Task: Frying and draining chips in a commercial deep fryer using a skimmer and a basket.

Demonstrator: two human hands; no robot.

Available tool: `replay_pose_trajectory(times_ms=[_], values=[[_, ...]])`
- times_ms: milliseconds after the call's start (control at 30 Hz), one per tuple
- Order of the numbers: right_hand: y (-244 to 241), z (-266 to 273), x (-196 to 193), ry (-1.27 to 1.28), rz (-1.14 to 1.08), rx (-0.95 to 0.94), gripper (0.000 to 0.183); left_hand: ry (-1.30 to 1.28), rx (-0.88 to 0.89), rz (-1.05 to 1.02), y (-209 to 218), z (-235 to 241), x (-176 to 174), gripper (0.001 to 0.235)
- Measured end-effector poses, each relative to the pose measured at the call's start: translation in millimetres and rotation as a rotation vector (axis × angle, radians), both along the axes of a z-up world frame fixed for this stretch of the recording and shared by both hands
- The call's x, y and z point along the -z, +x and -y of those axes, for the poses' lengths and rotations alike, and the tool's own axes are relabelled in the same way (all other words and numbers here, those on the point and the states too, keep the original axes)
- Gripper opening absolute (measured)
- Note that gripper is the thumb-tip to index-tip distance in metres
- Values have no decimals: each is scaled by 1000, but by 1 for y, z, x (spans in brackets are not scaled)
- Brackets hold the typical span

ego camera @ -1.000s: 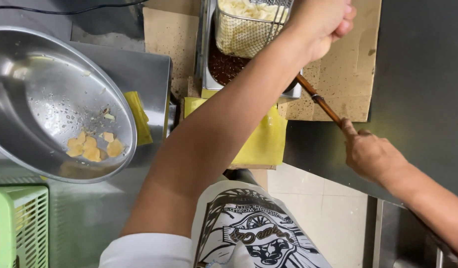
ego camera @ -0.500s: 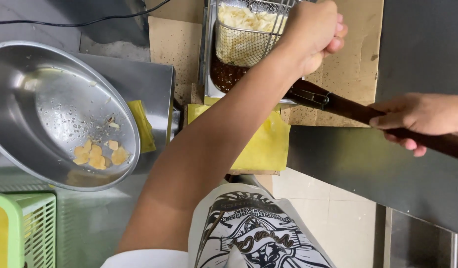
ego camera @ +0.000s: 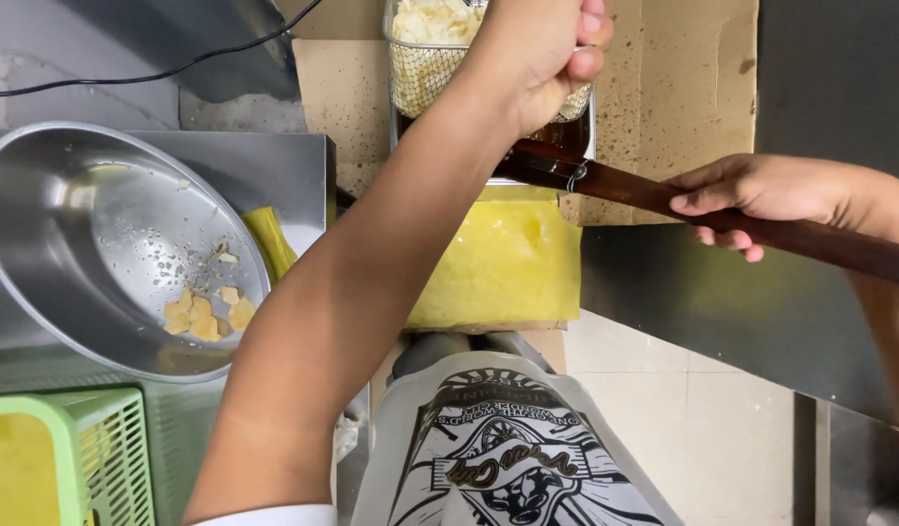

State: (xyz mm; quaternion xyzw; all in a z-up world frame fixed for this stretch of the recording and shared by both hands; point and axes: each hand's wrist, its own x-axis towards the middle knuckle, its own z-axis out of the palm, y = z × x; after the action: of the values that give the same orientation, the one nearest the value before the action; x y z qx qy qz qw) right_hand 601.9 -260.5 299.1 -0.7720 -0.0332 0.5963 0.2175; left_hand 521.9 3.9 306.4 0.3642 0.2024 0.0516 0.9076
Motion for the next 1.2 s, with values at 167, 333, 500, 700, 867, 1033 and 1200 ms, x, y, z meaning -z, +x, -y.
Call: replay_pose_trajectory(times_ms=[167, 333, 500, 700, 867, 1033, 1200], values=[[7, -17, -3, 3, -38, -93, 32, 11, -50, 27, -1, 0, 4, 30], [22, -25, -10, 71, -44, -191, 26, 44, -57, 22, -5, 1, 1, 27], [20, -5, -13, 63, -72, -63, 44, -9, -79, -24, -1, 3, 4, 29], [4, 60, 21, 186, -198, 119, 22, 22, -57, -40, -4, 5, -4, 28], [-35, 99, 56, 352, -292, 241, 58, 19, -50, -25, -5, 2, 1, 26], [-86, 126, 61, 499, -312, 363, 60, 39, -32, -56, -14, 3, -7, 24], [-138, 135, 12, 402, -59, 459, 59, -11, -91, -114, -15, 8, 4, 21]])
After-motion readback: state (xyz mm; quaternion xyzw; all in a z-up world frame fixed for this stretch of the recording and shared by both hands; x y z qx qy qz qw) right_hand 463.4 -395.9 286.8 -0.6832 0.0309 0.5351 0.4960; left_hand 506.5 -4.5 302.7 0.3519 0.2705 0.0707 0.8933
